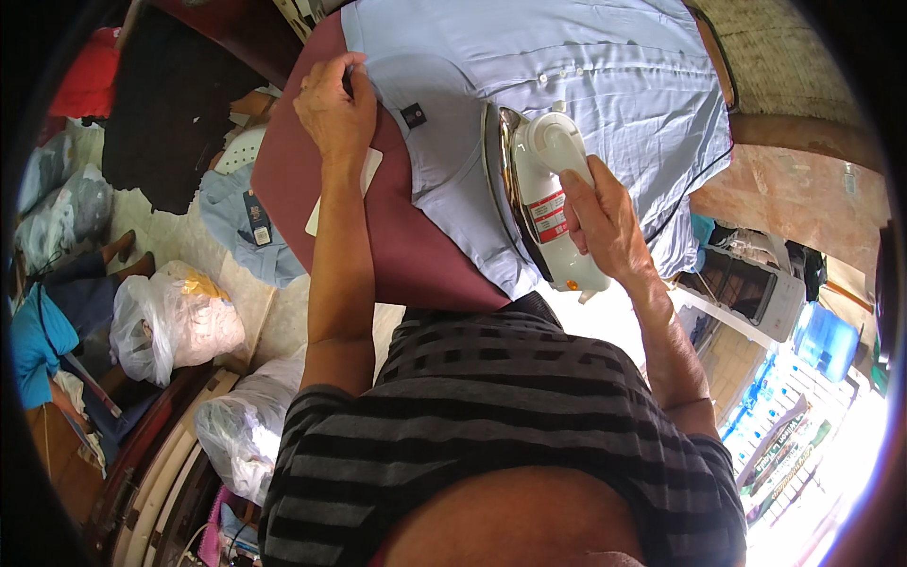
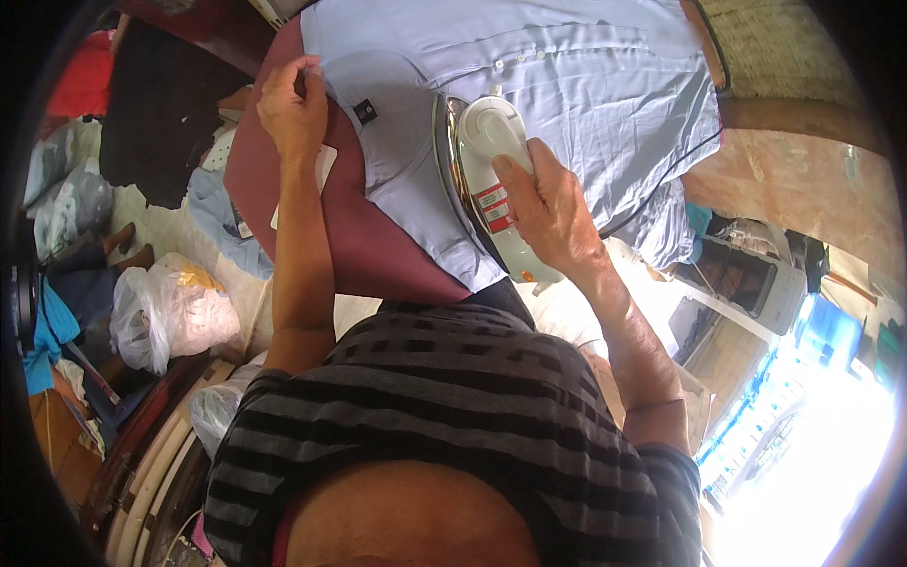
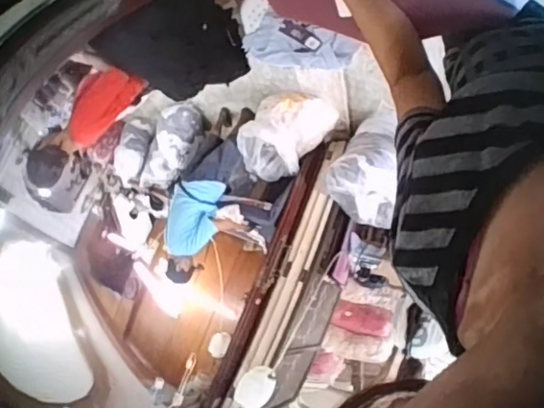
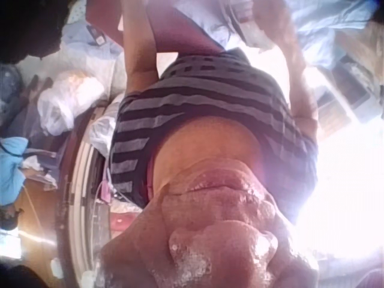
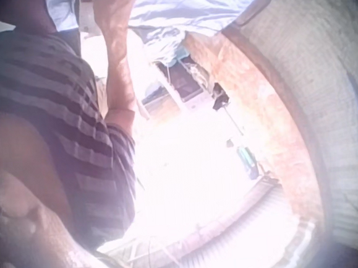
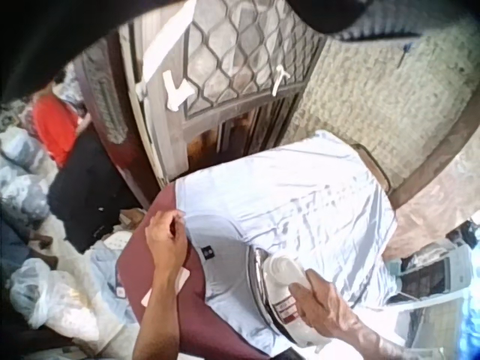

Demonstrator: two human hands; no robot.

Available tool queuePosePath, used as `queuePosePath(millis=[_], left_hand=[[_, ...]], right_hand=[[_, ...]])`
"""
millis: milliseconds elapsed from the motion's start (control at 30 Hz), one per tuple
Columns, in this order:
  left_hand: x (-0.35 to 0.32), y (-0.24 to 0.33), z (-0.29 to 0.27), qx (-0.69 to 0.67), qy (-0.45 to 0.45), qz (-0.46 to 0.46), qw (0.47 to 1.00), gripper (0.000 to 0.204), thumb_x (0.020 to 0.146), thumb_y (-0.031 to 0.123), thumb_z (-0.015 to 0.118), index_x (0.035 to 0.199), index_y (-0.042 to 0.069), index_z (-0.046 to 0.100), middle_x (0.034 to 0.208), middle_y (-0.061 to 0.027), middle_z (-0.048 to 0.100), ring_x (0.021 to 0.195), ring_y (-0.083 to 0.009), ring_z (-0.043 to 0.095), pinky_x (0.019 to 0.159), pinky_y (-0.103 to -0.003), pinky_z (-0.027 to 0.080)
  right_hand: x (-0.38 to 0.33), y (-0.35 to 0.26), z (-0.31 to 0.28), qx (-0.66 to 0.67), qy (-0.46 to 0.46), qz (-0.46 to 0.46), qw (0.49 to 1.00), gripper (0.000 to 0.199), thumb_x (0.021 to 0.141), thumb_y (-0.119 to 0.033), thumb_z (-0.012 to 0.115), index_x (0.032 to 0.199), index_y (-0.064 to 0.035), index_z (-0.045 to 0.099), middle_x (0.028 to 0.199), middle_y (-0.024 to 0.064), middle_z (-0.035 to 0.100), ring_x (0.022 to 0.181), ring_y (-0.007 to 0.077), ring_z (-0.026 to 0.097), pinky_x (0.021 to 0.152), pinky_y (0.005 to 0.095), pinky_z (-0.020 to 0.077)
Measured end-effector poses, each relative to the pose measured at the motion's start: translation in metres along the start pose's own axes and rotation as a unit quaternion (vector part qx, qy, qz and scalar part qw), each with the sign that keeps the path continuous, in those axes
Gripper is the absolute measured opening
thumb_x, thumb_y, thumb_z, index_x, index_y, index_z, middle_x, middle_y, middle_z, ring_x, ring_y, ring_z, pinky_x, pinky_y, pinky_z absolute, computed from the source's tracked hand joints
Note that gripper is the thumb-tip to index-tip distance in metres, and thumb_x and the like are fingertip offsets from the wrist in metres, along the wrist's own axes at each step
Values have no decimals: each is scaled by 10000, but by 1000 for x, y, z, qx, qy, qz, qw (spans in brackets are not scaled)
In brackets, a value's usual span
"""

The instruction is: The person irons a blue shirt on a padded surface, moving the iron across the fabric and adjusting the shirt several times, then lifts the shirt and sits down.

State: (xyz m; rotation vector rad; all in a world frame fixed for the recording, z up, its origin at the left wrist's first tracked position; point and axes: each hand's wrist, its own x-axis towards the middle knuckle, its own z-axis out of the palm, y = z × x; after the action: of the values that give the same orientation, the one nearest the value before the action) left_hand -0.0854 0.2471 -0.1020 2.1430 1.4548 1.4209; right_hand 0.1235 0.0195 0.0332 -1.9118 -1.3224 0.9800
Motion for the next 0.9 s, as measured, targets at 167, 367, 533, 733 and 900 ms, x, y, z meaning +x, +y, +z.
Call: queuePosePath(millis=[167,367,533,733,900], left_hand=[[-3,-3,0,-11,-2,5,1000,119,831,114,679,931,145,737,746,-25,611,696,-204,583,654,-343,470],[-3,-1,-2,-18,-7,-3,1000,129,825,99,682,936,139,734,767,-25,627,692,-197,588,661,-335,477],[4,-1,-10,11,-38,14,999,233,827,151,702,1060,147,689,904,-54,650,836,-255,609,744,-393,482],[-10,77,-34,101,-53,131,985,276,808,263,742,1037,134,659,985,-65,648,926,-301,602,746,-445,443],[-63,114,-10,90,-156,43,983,213,827,303,734,906,120,657,891,-41,632,852,-289,601,704,-435,422]], right_hand=[[1,8,5,-1,27,9,1000,272,1015,-248,513,898,-4,486,564,63,492,465,113,473,434,300,379],[-13,16,-15,66,32,100,992,239,1020,-228,505,961,3,520,574,42,502,449,94,452,426,278,355],[-23,35,-64,87,21,115,989,241,1025,-249,515,914,-37,540,575,-14,458,430,57,407,398,235,324],[14,30,-127,-65,-30,41,997,287,993,-292,573,898,-22,602,567,-17,478,442,52,426,403,244,327],[77,37,-151,-189,-122,-49,973,361,984,-348,580,950,7,634,541,10,476,470,76,423,457,295,350]])
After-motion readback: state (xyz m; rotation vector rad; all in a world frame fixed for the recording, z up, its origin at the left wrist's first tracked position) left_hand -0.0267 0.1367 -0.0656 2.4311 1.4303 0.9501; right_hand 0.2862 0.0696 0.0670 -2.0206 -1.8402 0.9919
